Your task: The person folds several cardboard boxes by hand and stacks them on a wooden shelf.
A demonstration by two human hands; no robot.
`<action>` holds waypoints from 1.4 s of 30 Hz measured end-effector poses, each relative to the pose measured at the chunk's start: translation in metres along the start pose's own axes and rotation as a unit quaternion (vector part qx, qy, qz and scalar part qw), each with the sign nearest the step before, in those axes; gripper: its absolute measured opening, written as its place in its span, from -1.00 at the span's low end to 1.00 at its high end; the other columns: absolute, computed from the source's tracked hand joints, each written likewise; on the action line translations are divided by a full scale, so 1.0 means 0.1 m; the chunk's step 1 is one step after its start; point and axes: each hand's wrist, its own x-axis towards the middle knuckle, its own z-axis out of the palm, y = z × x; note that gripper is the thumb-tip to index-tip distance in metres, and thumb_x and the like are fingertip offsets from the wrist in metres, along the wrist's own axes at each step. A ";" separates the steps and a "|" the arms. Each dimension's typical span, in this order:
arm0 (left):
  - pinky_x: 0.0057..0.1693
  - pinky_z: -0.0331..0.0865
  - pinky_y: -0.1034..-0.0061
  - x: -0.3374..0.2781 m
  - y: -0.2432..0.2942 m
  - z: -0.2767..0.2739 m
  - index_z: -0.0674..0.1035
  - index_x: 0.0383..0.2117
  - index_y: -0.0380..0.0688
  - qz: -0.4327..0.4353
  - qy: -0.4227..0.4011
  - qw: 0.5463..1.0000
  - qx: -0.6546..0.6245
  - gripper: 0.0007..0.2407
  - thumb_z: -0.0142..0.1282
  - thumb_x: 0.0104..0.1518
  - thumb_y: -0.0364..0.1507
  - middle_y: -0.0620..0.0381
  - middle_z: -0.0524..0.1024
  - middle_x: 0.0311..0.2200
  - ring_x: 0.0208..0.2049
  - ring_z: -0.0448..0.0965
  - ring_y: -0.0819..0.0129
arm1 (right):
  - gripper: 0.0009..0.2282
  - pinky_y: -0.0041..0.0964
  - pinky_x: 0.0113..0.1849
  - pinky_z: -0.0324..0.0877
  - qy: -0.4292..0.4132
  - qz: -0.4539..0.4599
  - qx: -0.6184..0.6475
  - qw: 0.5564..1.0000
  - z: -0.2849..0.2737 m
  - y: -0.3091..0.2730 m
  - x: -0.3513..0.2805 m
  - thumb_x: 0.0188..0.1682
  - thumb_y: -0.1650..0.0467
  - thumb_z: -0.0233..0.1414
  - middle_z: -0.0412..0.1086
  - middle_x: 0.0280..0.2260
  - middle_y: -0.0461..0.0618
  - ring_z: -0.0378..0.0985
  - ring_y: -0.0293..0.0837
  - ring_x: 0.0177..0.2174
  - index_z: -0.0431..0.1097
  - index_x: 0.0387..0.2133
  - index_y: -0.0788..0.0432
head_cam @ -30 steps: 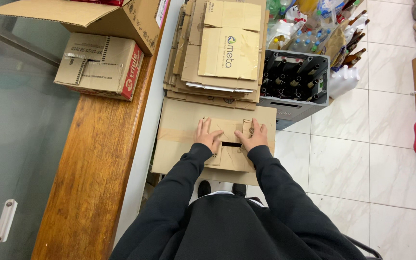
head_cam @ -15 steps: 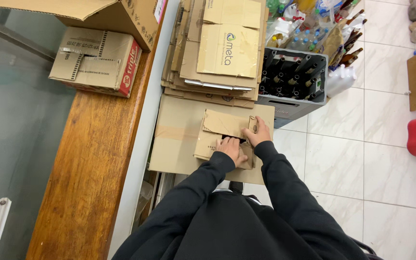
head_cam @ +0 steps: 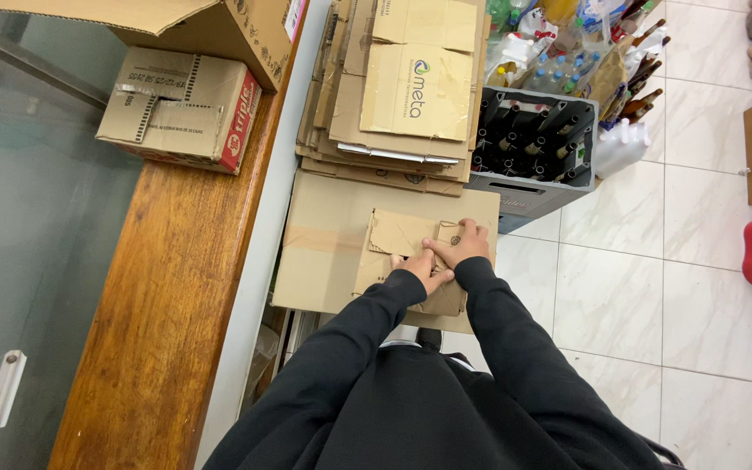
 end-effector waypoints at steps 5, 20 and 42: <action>0.30 0.56 0.08 0.55 -0.59 0.68 0.34 0.23 0.01 0.155 0.203 0.963 0.082 -0.41 0.43 0.26 -0.04 -0.17 0.61 0.07 0.15 0.73 -0.23 | 0.08 0.22 0.37 0.46 0.017 0.003 -0.046 0.999 0.25 0.43 0.35 -0.32 -0.15 0.57 0.22 0.38 0.28 0.48 0.50 0.33 0.23 0.50 -0.16; 0.73 -0.04 0.08 0.39 -2.14 0.62 -0.02 0.78 0.48 -0.159 0.164 0.900 -0.372 0.15 0.45 0.09 0.39 0.08 -0.05 0.77 0.75 -0.05 0.07 | 0.19 0.21 0.31 0.54 -0.125 0.043 0.141 0.981 0.50 0.98 -0.22 -0.17 -0.09 0.57 0.38 0.42 0.42 0.52 0.34 0.35 0.04 0.67 0.05; 0.36 0.48 -0.44 -0.42 -1.88 -0.03 0.09 0.77 0.51 0.099 0.100 0.778 -0.612 -0.07 0.33 0.20 0.04 -0.22 0.13 0.67 0.51 0.35 -0.36 | -0.03 0.49 0.39 0.22 -0.154 -0.122 0.431 0.881 0.09 0.54 -0.13 0.11 0.04 0.20 -0.10 0.66 0.41 0.06 0.37 0.52 -0.14 0.75 -0.01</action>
